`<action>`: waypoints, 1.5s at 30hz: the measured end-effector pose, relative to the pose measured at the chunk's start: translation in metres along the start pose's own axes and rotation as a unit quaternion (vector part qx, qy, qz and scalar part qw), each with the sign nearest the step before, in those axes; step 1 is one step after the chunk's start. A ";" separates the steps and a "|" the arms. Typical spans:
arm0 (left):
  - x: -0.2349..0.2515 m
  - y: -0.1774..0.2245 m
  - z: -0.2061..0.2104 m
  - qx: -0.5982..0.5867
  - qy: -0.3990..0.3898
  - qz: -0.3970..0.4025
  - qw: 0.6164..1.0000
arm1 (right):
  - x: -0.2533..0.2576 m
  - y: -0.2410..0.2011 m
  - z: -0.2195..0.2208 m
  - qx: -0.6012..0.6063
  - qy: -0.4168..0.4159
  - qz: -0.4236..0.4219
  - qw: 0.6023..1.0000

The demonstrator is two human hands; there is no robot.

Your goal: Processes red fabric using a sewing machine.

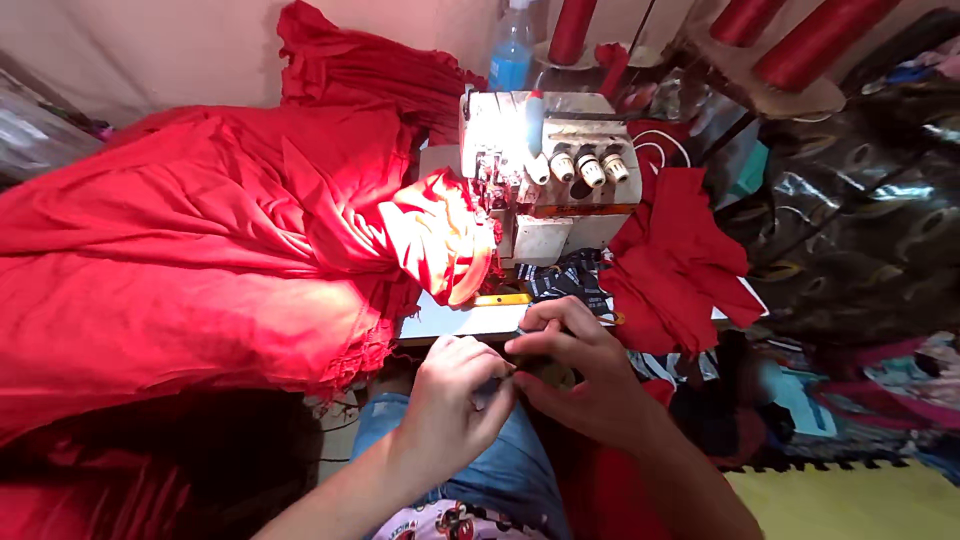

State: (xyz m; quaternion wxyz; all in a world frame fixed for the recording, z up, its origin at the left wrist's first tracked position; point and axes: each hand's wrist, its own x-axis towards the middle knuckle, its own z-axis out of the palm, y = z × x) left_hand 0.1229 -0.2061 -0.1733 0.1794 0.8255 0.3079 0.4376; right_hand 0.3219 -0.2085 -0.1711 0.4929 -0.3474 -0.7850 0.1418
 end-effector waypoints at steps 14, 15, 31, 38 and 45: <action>0.043 0.007 -0.037 0.193 -0.057 0.160 0.966 | 0.006 0.017 -0.012 -0.085 0.141 -0.046 0.985; 0.050 -0.006 -0.033 0.262 -0.091 0.180 0.944 | 0.010 0.028 -0.009 -0.112 0.156 -0.044 0.980; 0.106 -0.012 -0.086 0.370 -0.155 0.118 0.908 | 0.067 0.096 0.054 -0.253 0.152 -0.076 0.953; 0.096 -0.011 -0.071 0.237 -0.206 0.092 0.945 | 0.057 0.083 0.056 -0.270 0.046 0.011 0.962; 0.088 -0.016 -0.074 0.193 -0.220 0.099 0.951 | 0.056 0.088 0.057 -0.270 0.010 0.017 0.963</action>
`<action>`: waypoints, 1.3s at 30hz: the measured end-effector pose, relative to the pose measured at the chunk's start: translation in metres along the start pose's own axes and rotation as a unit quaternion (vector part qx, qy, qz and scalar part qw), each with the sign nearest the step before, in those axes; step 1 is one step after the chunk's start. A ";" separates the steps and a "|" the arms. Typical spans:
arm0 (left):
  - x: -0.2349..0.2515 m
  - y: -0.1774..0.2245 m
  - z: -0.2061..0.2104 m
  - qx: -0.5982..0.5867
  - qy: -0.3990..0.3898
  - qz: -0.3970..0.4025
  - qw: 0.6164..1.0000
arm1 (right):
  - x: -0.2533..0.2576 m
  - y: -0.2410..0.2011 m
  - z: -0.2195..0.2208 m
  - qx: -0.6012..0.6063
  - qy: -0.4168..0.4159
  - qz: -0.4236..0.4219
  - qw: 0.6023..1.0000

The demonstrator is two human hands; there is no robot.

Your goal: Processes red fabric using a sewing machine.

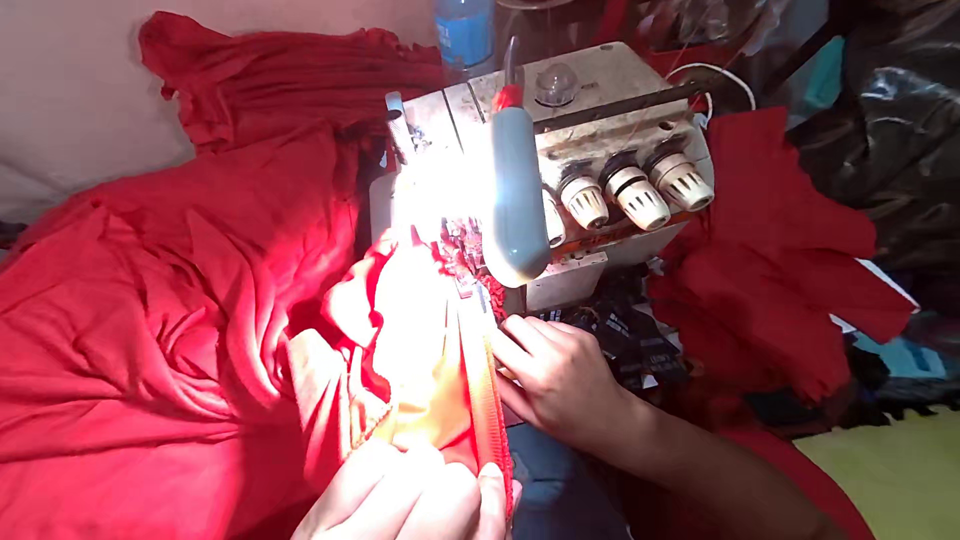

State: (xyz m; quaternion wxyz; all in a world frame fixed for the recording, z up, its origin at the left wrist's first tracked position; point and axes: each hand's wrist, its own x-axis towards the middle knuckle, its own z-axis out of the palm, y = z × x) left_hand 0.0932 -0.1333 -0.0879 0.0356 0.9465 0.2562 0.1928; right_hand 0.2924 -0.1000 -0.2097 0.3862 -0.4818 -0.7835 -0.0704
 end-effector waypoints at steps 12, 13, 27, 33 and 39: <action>-0.012 0.002 0.012 -0.015 0.025 -0.022 0.999 | 0.005 0.006 0.003 -0.011 -0.020 0.000 1.000; -0.017 0.001 0.014 -0.019 0.033 -0.026 0.999 | 0.005 0.006 0.004 -0.010 -0.020 0.001 1.000; 0.004 0.009 0.031 0.086 0.066 0.030 0.994 | 0.004 0.015 0.001 0.036 -0.032 -0.012 0.999; -0.001 0.014 0.052 0.088 0.098 0.030 0.991 | -0.005 0.021 -0.007 0.119 0.088 -0.034 0.988; -0.004 0.018 0.066 0.135 0.066 0.012 0.989 | -0.004 0.018 -0.005 0.111 0.063 -0.008 0.992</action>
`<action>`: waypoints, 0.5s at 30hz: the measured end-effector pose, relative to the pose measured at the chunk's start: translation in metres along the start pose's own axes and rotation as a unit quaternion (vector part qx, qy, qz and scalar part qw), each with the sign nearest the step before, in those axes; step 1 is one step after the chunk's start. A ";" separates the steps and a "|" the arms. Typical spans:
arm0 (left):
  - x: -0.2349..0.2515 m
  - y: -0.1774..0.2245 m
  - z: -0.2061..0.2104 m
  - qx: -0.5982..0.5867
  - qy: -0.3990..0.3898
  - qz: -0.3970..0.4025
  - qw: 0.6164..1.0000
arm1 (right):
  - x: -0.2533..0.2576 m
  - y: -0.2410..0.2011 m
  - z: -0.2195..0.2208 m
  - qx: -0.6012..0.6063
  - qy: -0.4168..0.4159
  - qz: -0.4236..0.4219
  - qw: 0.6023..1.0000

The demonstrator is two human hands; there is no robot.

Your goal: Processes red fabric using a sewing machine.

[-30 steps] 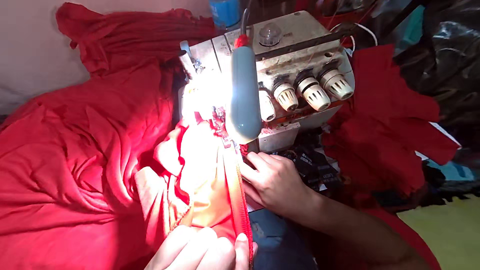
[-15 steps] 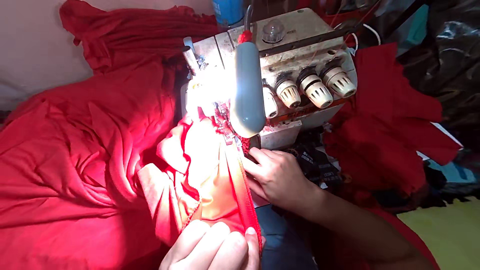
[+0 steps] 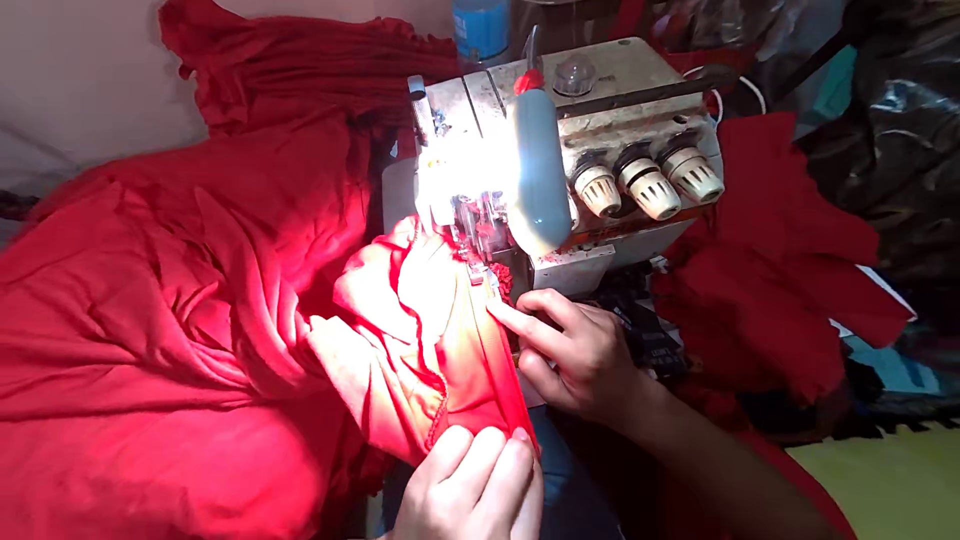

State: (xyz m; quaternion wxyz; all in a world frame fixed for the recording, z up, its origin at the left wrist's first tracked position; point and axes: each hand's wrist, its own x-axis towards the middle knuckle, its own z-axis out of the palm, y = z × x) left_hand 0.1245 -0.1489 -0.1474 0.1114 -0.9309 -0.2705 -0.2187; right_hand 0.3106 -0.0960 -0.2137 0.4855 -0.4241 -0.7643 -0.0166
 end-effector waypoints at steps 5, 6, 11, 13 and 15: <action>0.007 -0.010 0.024 0.022 0.083 -0.030 0.996 | 0.006 0.000 0.000 -0.017 -0.006 0.006 1.000; 0.010 -0.012 0.027 0.028 0.092 -0.042 0.994 | 0.006 0.000 0.000 -0.020 -0.006 0.008 1.000; 0.024 -0.024 0.036 0.066 0.114 -0.089 0.987 | 0.006 -0.001 -0.001 -0.008 -0.016 0.027 0.999; 0.028 -0.027 0.038 0.078 0.119 -0.107 0.984 | 0.005 -0.001 -0.003 -0.006 -0.021 0.032 0.999; 0.031 -0.034 0.041 0.057 0.126 -0.116 0.984 | 0.003 -0.003 -0.005 -0.004 -0.030 0.041 0.999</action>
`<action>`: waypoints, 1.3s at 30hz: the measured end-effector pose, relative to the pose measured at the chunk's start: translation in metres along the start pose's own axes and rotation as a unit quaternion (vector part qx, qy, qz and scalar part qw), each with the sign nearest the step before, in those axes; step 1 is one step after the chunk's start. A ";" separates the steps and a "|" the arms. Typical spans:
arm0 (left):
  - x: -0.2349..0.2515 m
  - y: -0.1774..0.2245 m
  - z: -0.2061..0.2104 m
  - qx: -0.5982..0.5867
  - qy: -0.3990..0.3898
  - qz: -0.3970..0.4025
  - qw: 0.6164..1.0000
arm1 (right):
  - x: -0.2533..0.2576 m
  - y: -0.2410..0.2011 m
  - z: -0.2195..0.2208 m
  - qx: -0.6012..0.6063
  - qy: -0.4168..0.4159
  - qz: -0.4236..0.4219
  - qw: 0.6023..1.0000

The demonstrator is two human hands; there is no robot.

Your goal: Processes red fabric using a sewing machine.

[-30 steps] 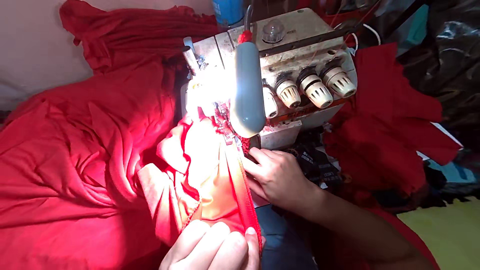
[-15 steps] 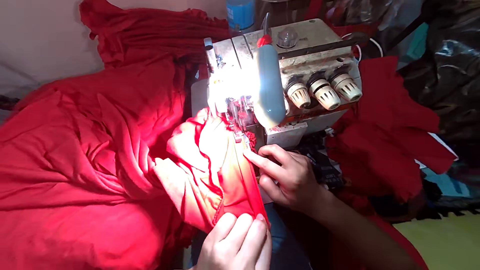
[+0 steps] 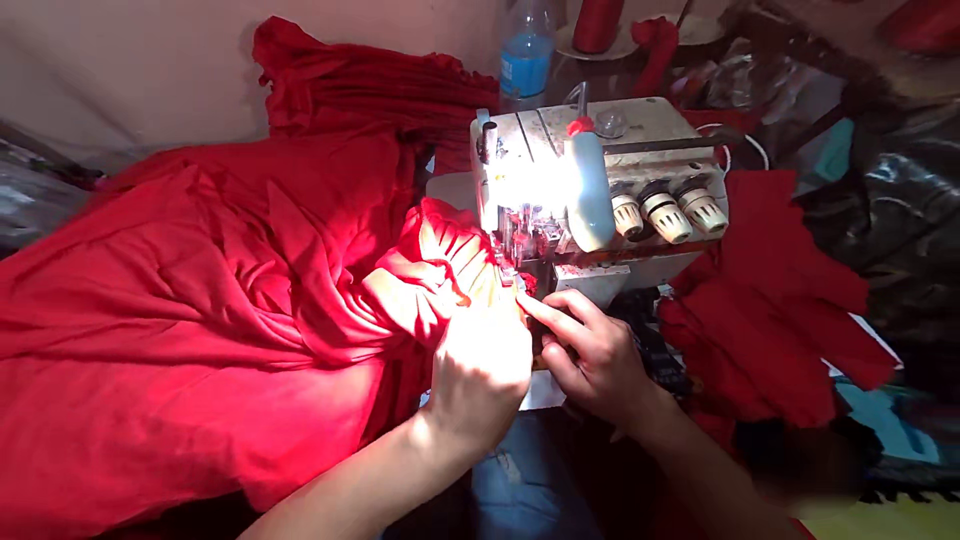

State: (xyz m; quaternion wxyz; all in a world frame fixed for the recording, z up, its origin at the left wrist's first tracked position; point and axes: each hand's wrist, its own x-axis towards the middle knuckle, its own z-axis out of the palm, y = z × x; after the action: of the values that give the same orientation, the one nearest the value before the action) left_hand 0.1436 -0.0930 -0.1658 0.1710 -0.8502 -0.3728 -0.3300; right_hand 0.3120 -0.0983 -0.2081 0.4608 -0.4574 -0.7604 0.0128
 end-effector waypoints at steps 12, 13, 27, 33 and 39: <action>0.018 -0.058 0.014 -0.194 -0.071 -0.197 0.958 | -0.008 -0.031 -0.004 0.071 0.015 0.080 0.994; 0.010 -0.054 0.009 -0.189 -0.036 -0.208 0.959 | -0.006 -0.035 -0.001 0.090 0.018 0.092 0.992; -0.046 0.043 0.033 -0.167 0.013 -0.114 0.979 | -0.002 -0.020 0.016 0.131 0.076 0.280 0.948; -0.058 0.023 0.002 -0.164 -0.185 -0.072 0.966 | -0.019 -0.022 0.001 0.155 -0.058 0.276 0.947; -0.108 0.003 -0.001 -0.203 -0.178 -0.107 0.957 | -0.012 -0.011 0.000 -0.007 -0.057 0.214 0.975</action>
State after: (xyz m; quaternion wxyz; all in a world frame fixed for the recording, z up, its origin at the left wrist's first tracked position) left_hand 0.0914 -0.1518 -0.2396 -0.1106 -0.8671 -0.4112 -0.2585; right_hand 0.3064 -0.1135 -0.2119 0.4000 -0.6112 -0.6701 0.1319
